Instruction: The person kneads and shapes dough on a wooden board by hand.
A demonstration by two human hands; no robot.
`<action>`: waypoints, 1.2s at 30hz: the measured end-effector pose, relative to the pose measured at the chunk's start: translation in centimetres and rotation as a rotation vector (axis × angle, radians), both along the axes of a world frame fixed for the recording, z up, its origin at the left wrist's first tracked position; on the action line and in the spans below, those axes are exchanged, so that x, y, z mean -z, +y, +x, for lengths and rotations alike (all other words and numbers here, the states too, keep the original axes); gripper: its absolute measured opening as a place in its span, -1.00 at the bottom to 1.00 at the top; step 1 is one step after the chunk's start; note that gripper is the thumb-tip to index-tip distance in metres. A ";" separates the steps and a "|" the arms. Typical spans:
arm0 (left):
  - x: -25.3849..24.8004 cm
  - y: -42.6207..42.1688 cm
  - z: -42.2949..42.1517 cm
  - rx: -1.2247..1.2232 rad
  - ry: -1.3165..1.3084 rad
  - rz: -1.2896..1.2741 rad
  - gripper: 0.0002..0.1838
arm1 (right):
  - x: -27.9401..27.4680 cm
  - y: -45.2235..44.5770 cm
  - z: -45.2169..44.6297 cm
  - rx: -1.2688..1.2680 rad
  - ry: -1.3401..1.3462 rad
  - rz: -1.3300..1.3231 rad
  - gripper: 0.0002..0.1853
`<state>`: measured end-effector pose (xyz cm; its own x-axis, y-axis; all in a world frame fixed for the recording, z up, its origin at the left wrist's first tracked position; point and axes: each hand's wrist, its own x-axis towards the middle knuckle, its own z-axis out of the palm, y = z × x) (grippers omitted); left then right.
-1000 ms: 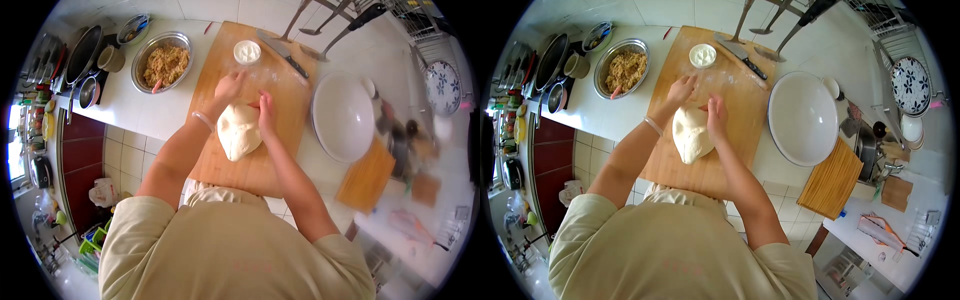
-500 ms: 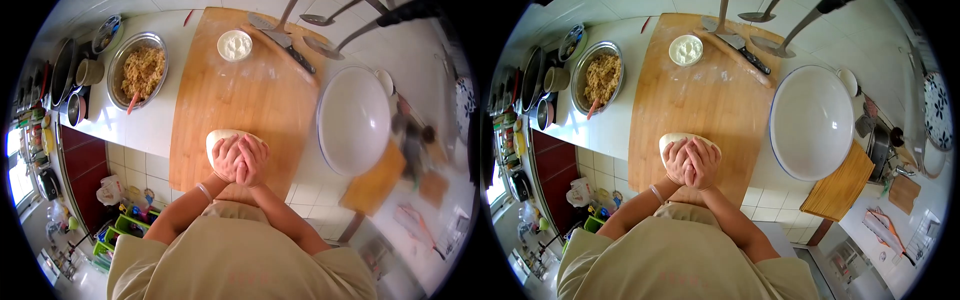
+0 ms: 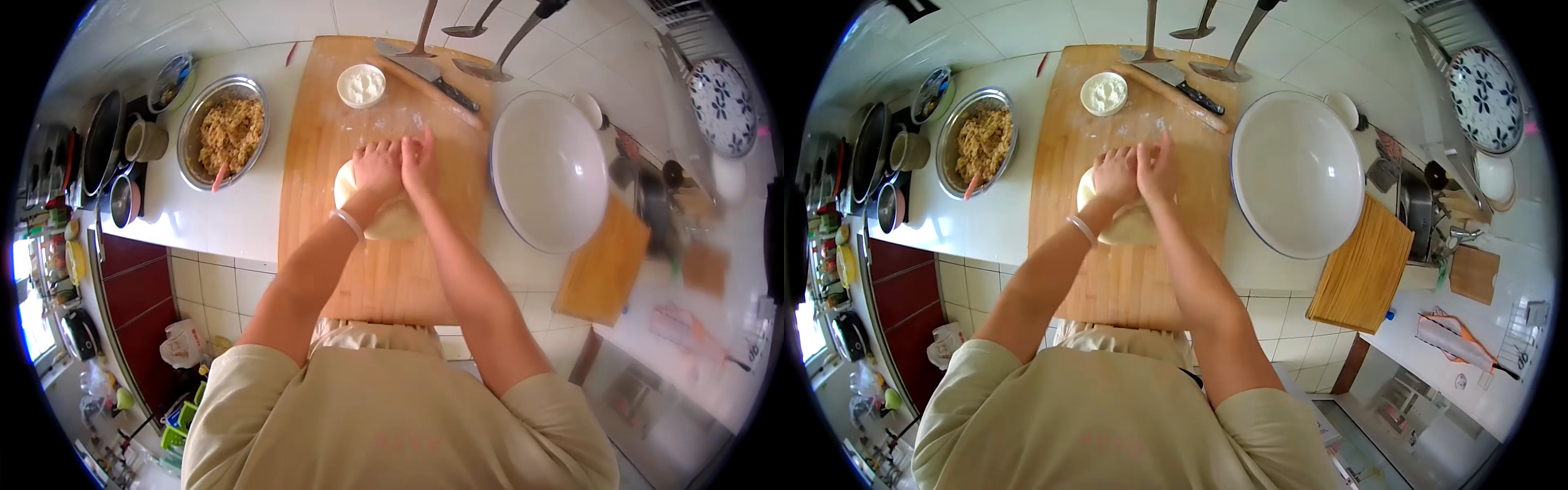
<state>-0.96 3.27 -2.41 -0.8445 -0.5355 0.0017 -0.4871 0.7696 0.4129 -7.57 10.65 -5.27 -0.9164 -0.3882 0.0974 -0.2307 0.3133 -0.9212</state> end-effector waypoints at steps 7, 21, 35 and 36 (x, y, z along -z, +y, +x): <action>-5.6 2.3 5.3 -0.079 -0.059 0.195 -0.53 | -7.2 5.3 7.4 -0.055 -0.521 -0.404 -0.39; 1.7 7.4 11.3 0.096 0.441 -0.272 -0.59 | -2.4 9.4 9.7 -0.381 0.535 0.103 -0.43; 0.5 0.7 -0.7 0.040 0.402 -0.161 -0.61 | -0.7 2.2 0.0 -0.137 0.394 0.191 -0.45; 1.0 0.8 -0.9 0.035 0.422 -0.169 -0.61 | -0.7 2.0 0.0 -0.139 0.416 0.185 -0.45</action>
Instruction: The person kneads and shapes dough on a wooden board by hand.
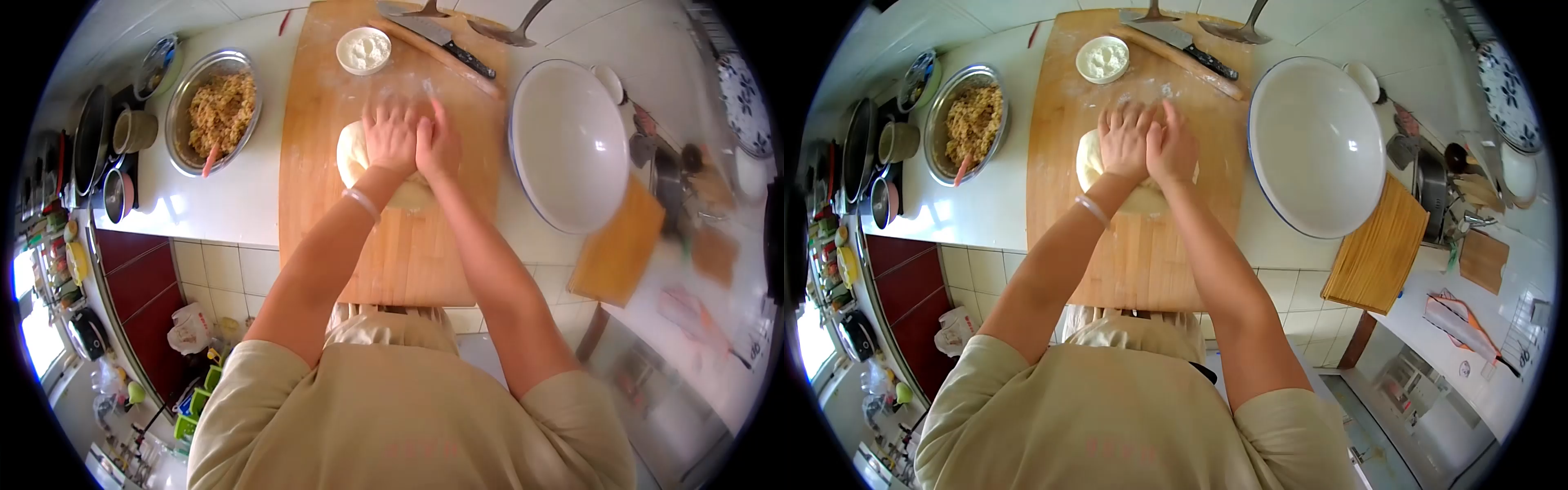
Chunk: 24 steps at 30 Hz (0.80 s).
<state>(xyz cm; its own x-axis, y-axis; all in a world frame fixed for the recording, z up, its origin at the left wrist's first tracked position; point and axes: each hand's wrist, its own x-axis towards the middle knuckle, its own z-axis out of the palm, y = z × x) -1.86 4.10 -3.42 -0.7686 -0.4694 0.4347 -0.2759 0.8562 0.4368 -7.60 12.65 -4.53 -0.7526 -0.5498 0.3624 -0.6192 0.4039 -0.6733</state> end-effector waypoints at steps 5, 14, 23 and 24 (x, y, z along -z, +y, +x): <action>-9.7 -1.9 3.7 -0.021 -0.738 0.472 -0.33 | -4.6 2.4 4.4 -0.005 -0.551 -0.271 -0.41; -3.2 6.1 17.7 -0.074 -0.096 0.080 -0.49 | -4.7 7.8 15.1 -0.134 0.125 0.142 -0.61; 2.7 6.9 17.2 -0.161 0.026 0.061 -0.38 | -0.4 7.9 13.3 -0.213 0.235 0.077 -0.45; 2.4 6.2 16.2 -0.165 0.025 0.060 -0.38 | -0.4 7.3 12.1 -0.212 0.233 0.081 -0.45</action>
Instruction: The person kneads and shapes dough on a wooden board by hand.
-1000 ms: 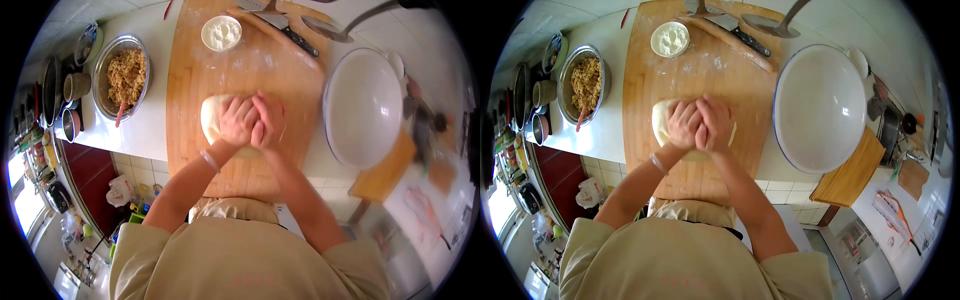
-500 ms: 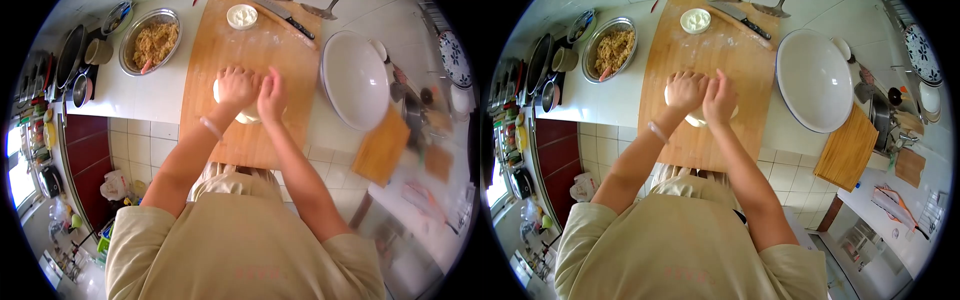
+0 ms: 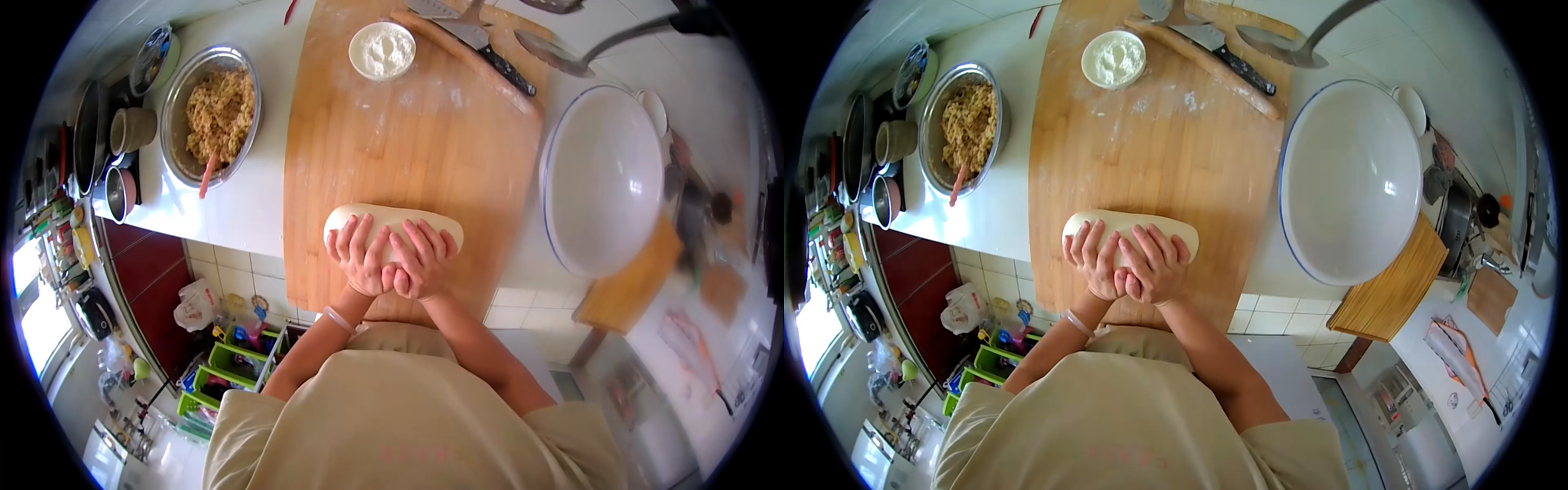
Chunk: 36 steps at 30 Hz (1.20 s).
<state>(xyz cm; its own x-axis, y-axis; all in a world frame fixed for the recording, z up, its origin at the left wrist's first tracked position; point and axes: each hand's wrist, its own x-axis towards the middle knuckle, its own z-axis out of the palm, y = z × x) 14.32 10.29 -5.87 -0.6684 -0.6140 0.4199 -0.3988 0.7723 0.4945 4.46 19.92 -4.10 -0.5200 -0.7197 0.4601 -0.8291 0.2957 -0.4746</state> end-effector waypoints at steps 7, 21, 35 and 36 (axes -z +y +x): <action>-2.7 -4.6 -6.6 0.019 -0.017 0.071 -0.42 | -1.1 -4.2 -7.1 -0.067 -0.119 0.052 -0.48; -11.4 -9.4 -8.7 0.126 -0.735 0.340 -0.52 | -5.8 -5.2 -5.6 -0.050 -0.172 0.193 -0.81; 0.4 0.9 6.2 0.053 -0.008 0.019 -0.35 | -1.1 3.0 4.8 -0.016 -0.036 0.098 -0.46; 0.0 0.0 5.1 0.050 -0.029 0.034 -0.35 | -1.1 2.0 3.8 -0.001 -0.036 0.069 -0.46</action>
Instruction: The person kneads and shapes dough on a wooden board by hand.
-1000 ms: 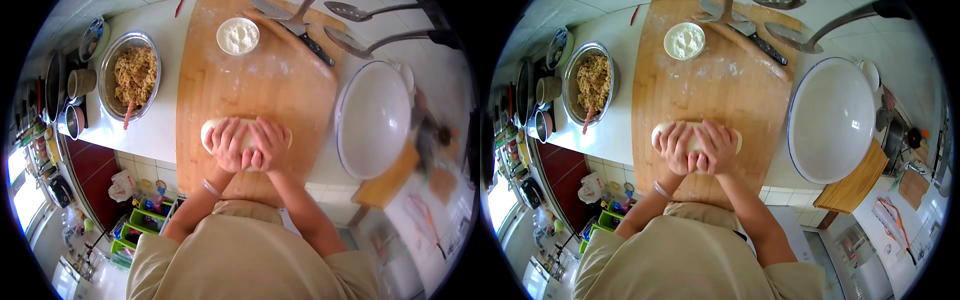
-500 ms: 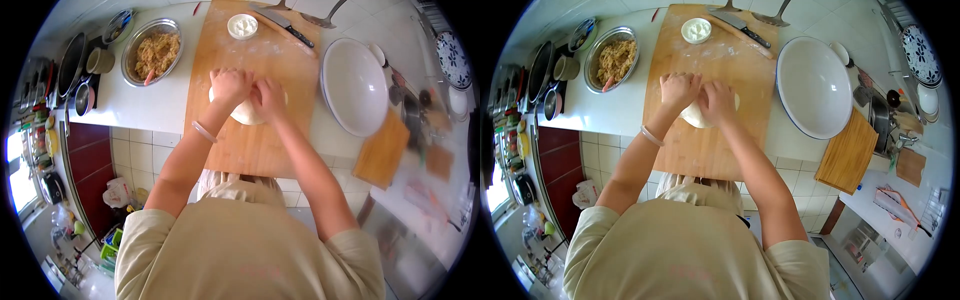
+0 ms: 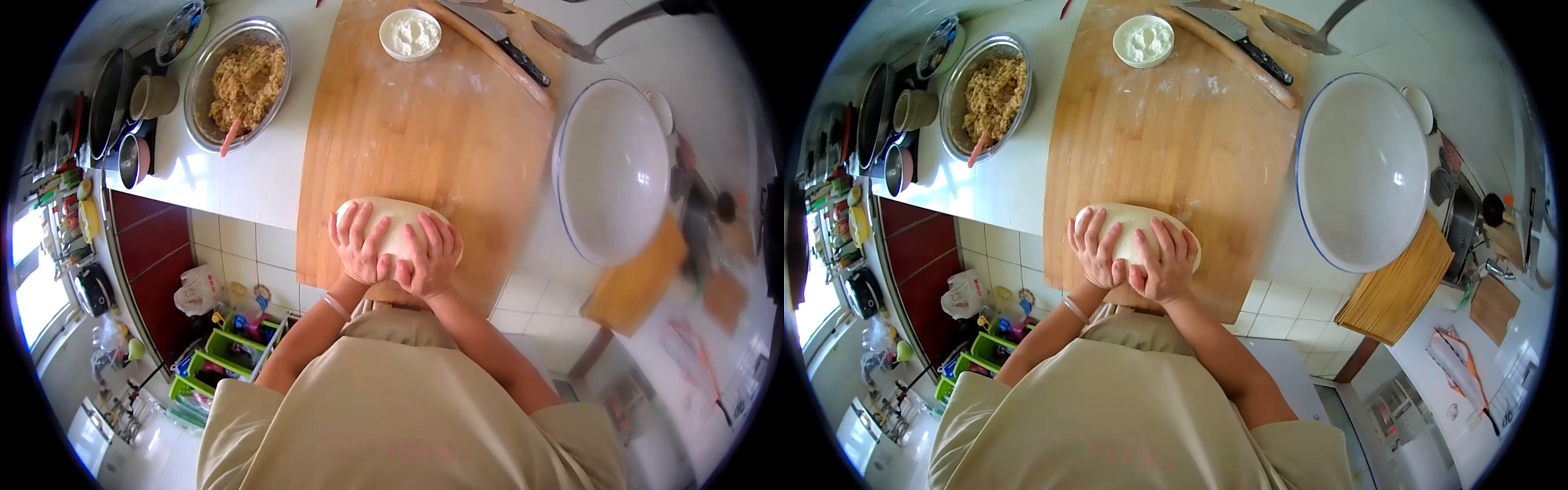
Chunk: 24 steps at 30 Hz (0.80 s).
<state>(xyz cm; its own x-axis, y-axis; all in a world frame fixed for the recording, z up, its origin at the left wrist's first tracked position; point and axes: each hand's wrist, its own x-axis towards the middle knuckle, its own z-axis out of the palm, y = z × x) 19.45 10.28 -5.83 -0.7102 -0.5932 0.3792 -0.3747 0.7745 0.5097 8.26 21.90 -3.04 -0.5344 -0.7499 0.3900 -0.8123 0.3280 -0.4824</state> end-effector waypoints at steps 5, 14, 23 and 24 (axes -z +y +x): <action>-1.9 -4.3 -4.8 0.028 -0.060 0.069 -0.39 | -0.2 -3.7 -4.9 -0.036 -0.078 0.018 -0.44; -4.4 -12.0 -16.3 -0.055 -0.068 0.825 -0.63 | 1.0 -9.9 -12.8 0.475 -0.898 -0.322 -0.55; -3.0 -16.4 -8.6 -0.333 0.821 1.697 -0.54 | -6.8 -9.7 -8.9 -0.138 0.245 0.498 -0.22; -2.1 -15.6 -7.2 -0.336 0.828 1.695 -0.54 | -6.4 -10.3 -9.6 -0.144 0.249 0.496 -0.22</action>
